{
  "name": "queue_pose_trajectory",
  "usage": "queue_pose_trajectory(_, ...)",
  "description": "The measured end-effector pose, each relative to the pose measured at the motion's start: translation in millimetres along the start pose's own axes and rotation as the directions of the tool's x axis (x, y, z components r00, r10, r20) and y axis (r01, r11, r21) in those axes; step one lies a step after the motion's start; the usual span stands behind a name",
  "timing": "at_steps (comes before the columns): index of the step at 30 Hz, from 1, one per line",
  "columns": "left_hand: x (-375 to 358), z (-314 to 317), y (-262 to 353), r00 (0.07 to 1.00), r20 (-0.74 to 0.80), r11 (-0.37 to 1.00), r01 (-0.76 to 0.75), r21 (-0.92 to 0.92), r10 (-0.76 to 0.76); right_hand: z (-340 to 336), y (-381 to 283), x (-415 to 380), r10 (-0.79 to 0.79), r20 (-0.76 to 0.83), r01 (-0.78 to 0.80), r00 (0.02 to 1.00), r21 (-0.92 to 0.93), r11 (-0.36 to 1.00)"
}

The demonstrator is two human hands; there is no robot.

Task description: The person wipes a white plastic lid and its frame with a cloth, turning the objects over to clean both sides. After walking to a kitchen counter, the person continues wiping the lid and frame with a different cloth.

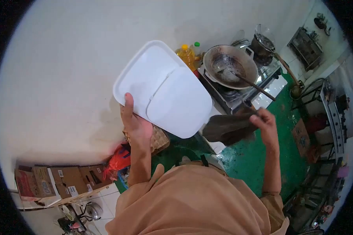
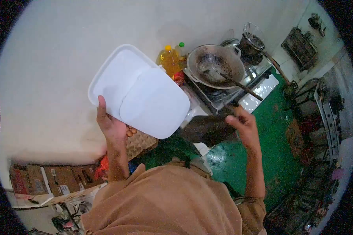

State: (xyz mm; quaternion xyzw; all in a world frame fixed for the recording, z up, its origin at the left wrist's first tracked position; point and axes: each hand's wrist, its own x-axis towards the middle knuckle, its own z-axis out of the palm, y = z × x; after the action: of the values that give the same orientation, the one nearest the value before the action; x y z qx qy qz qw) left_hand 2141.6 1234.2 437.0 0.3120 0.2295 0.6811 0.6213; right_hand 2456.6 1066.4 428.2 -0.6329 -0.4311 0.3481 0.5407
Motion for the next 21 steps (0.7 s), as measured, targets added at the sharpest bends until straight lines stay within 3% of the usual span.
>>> queue_pose_trajectory(2,2.8,5.3,8.0,0.999,0.036,0.996,-0.007,-0.088,0.010,5.2,-9.6,2.7,-0.080,-0.068,0.103,0.994,0.495,0.863)
queue_pose_trajectory(3,3.0,8.9,9.1,0.999,0.035,0.996,-0.009,-0.091,0.012,23.8,-24.2,0.9,-0.083,-0.066,0.105,0.994,0.493,0.864)
queue_pose_trajectory(5,2.9,19.0,10.1,1.000,-0.012,0.995,-0.027,-0.096,0.026,66.1,-45.8,-2.8,-0.130,-0.221,0.200,0.967,0.331,0.922)
queue_pose_trajectory(6,1.6,24.0,9.9,1.000,-0.006,0.995,-0.031,-0.097,0.031,78.9,-36.9,-0.3,-0.368,-0.136,0.380,0.920,0.078,0.922)
queue_pose_trajectory(7,-0.7,28.6,9.0,1.000,0.001,0.992,-0.020,-0.127,0.021,93.7,-34.4,1.0,-0.559,0.008,0.553,0.829,-0.159,0.818)
queue_pose_trajectory(9,-4.6,37.4,7.4,1.000,0.012,0.988,-0.014,-0.154,0.016,123.9,-48.1,-6.9,-0.722,0.242,0.755,0.648,-0.326,0.569)
queue_pose_trajectory(10,-7.0,40.7,6.8,0.999,0.005,0.990,-0.034,-0.134,0.035,133.8,-54.4,-4.2,-0.726,0.238,0.758,0.645,-0.323,0.567)
queue_pose_trajectory(12,-13.3,47.2,8.7,0.998,-0.003,0.992,-0.057,-0.113,0.057,146.6,-65.0,8.5,-0.816,0.497,0.954,0.294,-0.205,0.219)
queue_pose_trajectory(14,-20.8,52.8,15.9,0.997,-0.072,0.996,-0.029,0.089,0.036,161.0,-58.0,19.2,-0.774,0.564,0.954,0.287,-0.242,0.178)
queue_pose_trajectory(17,-19.2,45.8,18.8,0.996,-0.081,0.999,0.039,-0.021,-0.040,162.1,-50.9,23.2,-0.708,0.653,0.953,0.271,-0.287,0.101)
queue_pose_trajectory(19,-22.9,47.7,21.3,0.998,-0.060,1.000,-0.003,-0.027,0.001,161.6,-59.3,26.0,-0.705,0.544,0.889,0.454,-0.232,0.394)
queue_pose_trajectory(20,-26.8,48.0,21.8,0.999,-0.042,0.999,-0.033,-0.035,0.032,160.6,-60.2,24.8,-0.704,0.547,0.890,0.453,-0.228,0.395)
queue_pose_trajectory(21,-29.3,48.5,22.3,0.998,-0.045,0.999,-0.036,-0.035,0.034,159.1,-61.0,24.1,-0.752,0.508,0.903,0.419,-0.318,0.288)
